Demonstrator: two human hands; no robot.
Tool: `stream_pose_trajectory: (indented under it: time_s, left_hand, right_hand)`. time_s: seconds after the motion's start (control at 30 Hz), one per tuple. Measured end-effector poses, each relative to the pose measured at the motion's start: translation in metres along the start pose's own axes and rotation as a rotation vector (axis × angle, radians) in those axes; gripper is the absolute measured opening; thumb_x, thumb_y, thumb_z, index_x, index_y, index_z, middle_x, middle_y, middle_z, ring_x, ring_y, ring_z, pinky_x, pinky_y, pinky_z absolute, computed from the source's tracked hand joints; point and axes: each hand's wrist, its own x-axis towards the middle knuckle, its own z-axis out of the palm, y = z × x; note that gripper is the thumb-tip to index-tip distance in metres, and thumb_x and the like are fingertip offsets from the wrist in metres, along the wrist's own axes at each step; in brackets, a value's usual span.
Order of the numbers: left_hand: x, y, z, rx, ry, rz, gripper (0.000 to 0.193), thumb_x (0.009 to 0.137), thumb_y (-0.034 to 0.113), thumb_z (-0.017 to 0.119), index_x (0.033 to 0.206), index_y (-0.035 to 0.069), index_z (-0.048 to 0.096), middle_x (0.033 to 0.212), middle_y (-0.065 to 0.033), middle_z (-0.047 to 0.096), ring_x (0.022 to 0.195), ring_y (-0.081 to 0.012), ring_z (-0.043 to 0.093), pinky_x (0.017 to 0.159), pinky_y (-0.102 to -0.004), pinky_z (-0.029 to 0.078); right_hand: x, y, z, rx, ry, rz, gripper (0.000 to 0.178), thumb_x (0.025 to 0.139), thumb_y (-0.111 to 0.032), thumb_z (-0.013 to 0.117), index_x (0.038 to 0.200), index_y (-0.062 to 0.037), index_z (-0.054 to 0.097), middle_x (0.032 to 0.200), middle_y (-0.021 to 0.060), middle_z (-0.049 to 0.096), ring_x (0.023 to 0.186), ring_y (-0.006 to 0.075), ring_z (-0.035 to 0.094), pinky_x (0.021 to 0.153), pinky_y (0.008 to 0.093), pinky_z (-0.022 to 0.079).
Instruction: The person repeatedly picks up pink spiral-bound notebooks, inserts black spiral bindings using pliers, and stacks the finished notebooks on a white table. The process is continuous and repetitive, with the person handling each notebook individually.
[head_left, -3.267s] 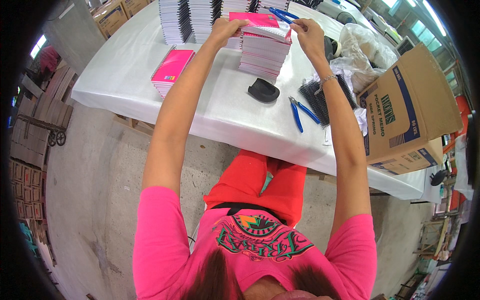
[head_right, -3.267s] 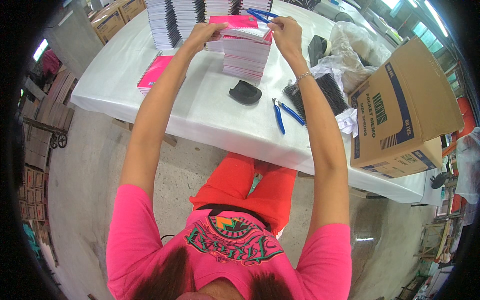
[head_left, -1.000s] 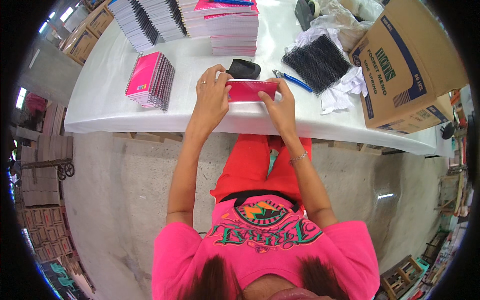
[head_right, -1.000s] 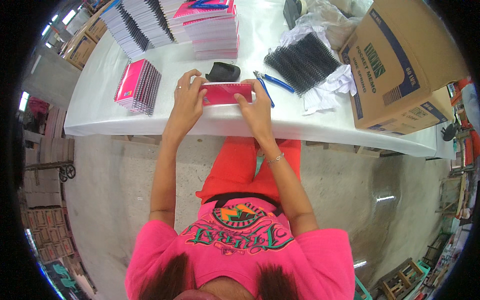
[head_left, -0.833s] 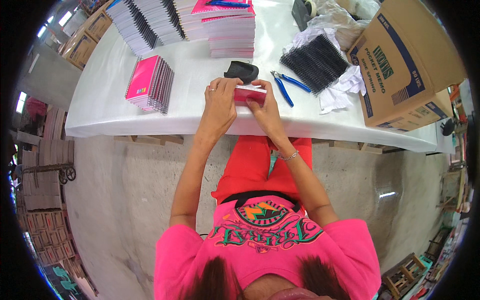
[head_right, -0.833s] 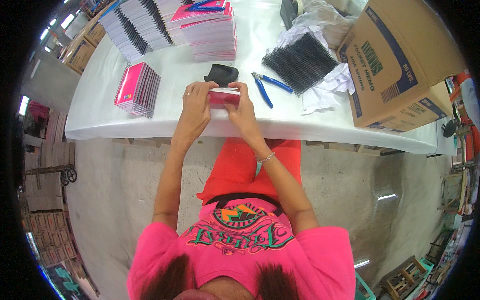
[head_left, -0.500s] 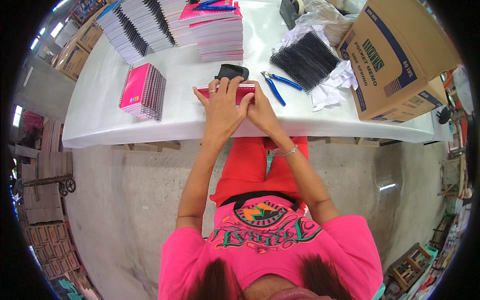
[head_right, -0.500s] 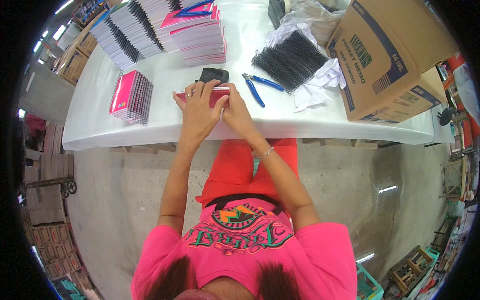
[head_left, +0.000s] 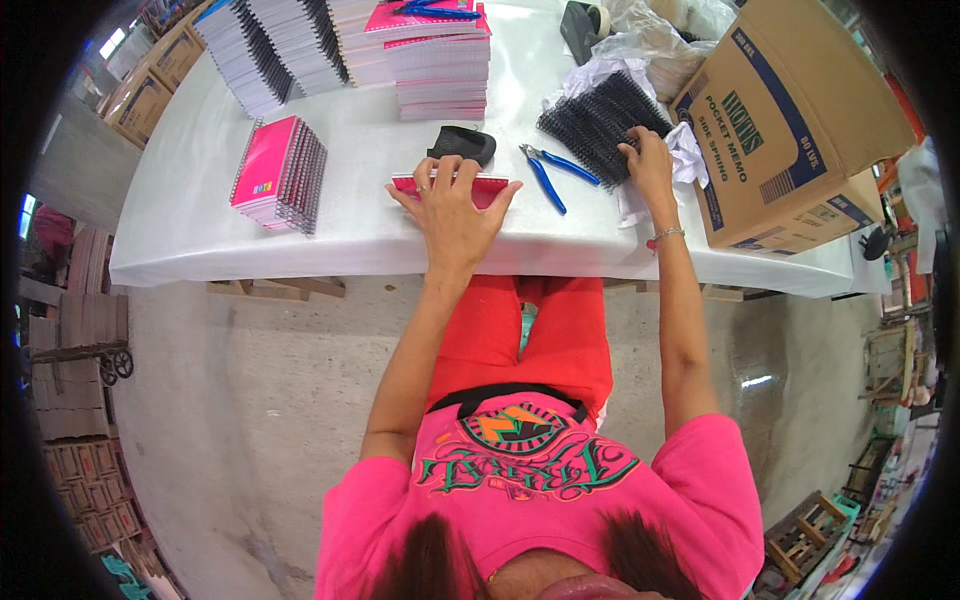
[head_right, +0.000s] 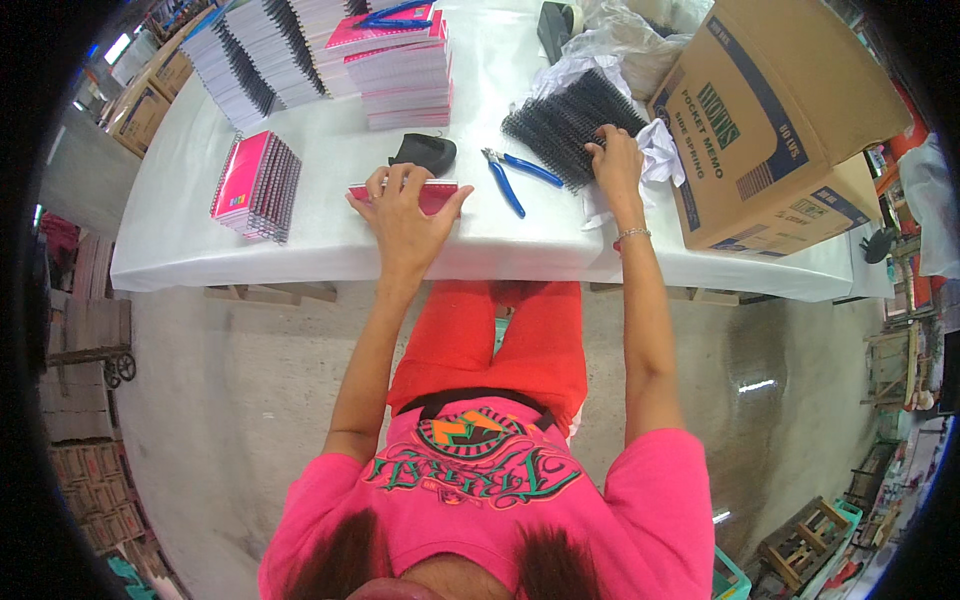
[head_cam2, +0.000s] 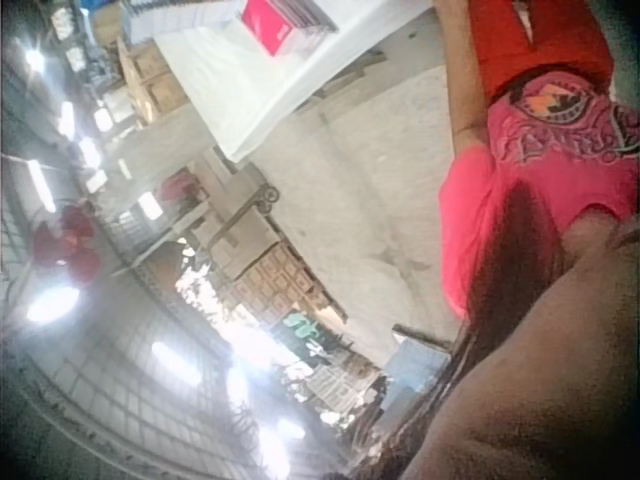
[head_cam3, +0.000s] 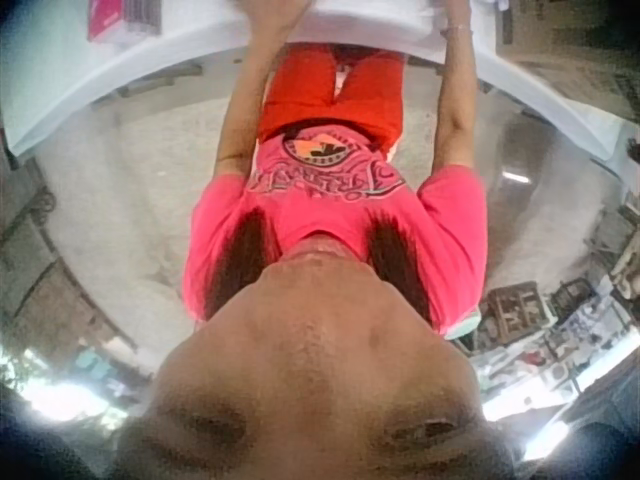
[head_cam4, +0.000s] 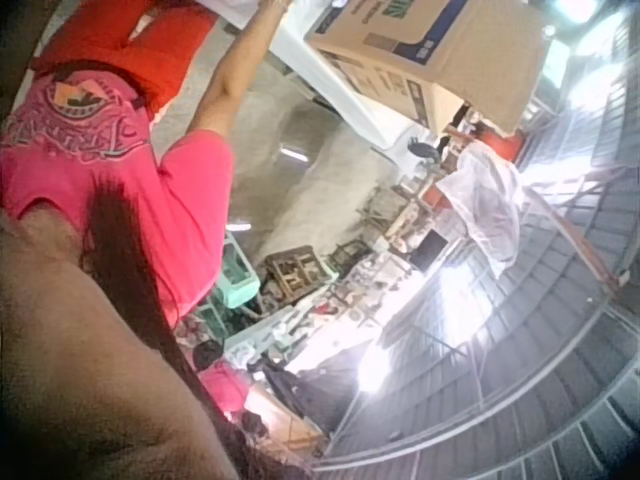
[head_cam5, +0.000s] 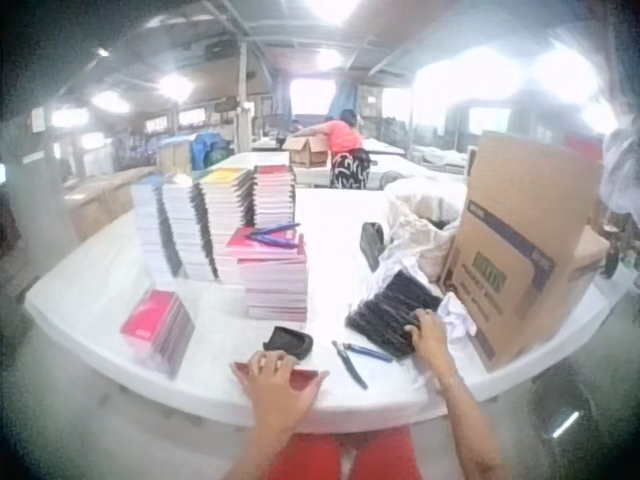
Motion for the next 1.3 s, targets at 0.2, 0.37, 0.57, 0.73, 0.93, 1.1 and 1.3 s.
stream_pose_trajectory:
  time_s: [0.2, 0.37, 0.57, 0.73, 0.93, 1.1, 1.3]
  left_hand:
    - [0.000, -0.007, -0.003, 0.035, 0.034, -0.030, 0.046, 0.074, 0.053, 0.079, 0.095, 0.014, 0.066, 0.099, 0.0023, 0.059, 0.114, -0.0273, 0.047, 0.103, -0.0736, 0.018]
    - [0.002, -0.003, -0.007, -0.063, 0.025, -0.022, 0.045, 0.075, 0.051, 0.078, 0.098, 0.013, 0.068, 0.104, -0.0003, 0.057, 0.117, -0.0272, 0.045, 0.104, -0.0786, 0.010]
    - [-0.001, -0.011, 0.000, -0.064, 0.078, -0.020, 0.045, 0.074, 0.051, 0.079, 0.095, 0.014, 0.067, 0.108, 0.0009, 0.059, 0.119, -0.0274, 0.046, 0.102, -0.0766, 0.019]
    - [-0.001, -0.010, -0.004, -0.040, 0.044, -0.011, 0.047, 0.073, 0.053, 0.079, 0.095, 0.013, 0.067, 0.106, 0.0001, 0.059, 0.118, -0.0276, 0.047, 0.101, -0.0762, 0.020]
    - [0.000, -0.009, -0.005, -0.086, 0.030, -0.017, 0.046, 0.073, 0.053, 0.078, 0.094, 0.013, 0.067, 0.101, 0.0004, 0.058, 0.113, -0.0275, 0.048, 0.098, -0.0761, 0.024]
    - [0.001, -0.012, -0.008, -0.054, 0.015, -0.032, 0.042, 0.074, 0.049, 0.079, 0.092, 0.014, 0.066, 0.099, 0.0006, 0.057, 0.112, -0.0271, 0.049, 0.096, -0.0763, 0.028]
    - [0.000, -0.009, -0.006, -0.089, 0.021, -0.026, 0.038, 0.074, 0.046, 0.079, 0.092, 0.014, 0.067, 0.098, 0.0006, 0.056, 0.111, -0.0267, 0.049, 0.096, -0.0777, 0.028]
  right_hand:
    - [0.001, -0.005, -0.001, -0.022, -0.034, -0.040, 0.018, 0.086, -0.021, 0.071, 0.097, -0.0072, 0.067, 0.096, 0.0133, 0.066, 0.097, 0.0324, 0.062, 0.081, 0.0511, 0.043]
    - [-0.003, 0.008, 0.007, -0.087, 0.082, -0.118, 0.013, 0.089, -0.020, 0.068, 0.097, -0.0101, 0.064, 0.093, 0.0071, 0.065, 0.094, 0.0271, 0.062, 0.078, 0.0457, 0.035]
    - [-0.005, 0.002, 0.005, -0.112, 0.035, -0.127, 0.009, 0.091, -0.014, 0.064, 0.098, -0.0092, 0.064, 0.098, 0.0103, 0.067, 0.102, 0.0289, 0.062, 0.084, 0.0491, 0.034]
    - [0.002, 0.004, -0.001, -0.133, -0.030, -0.082, 0.009, 0.091, -0.011, 0.063, 0.099, -0.0099, 0.064, 0.099, 0.0102, 0.068, 0.102, 0.0287, 0.062, 0.082, 0.0492, 0.033]
    - [0.003, 0.020, 0.006, -0.178, 0.014, -0.138, 0.011, 0.090, -0.012, 0.064, 0.101, -0.0099, 0.062, 0.098, 0.0088, 0.067, 0.099, 0.0299, 0.064, 0.082, 0.0509, 0.033]
    - [0.002, 0.019, 0.000, -0.156, -0.072, -0.150, 0.014, 0.089, -0.014, 0.066, 0.102, -0.0102, 0.060, 0.102, 0.0096, 0.065, 0.102, 0.0302, 0.062, 0.084, 0.0535, 0.034]
    - [0.001, 0.021, 0.001, -0.238, -0.067, -0.114, 0.015, 0.090, -0.014, 0.065, 0.103, -0.0111, 0.059, 0.104, 0.0085, 0.064, 0.103, 0.0299, 0.061, 0.086, 0.0544, 0.034]
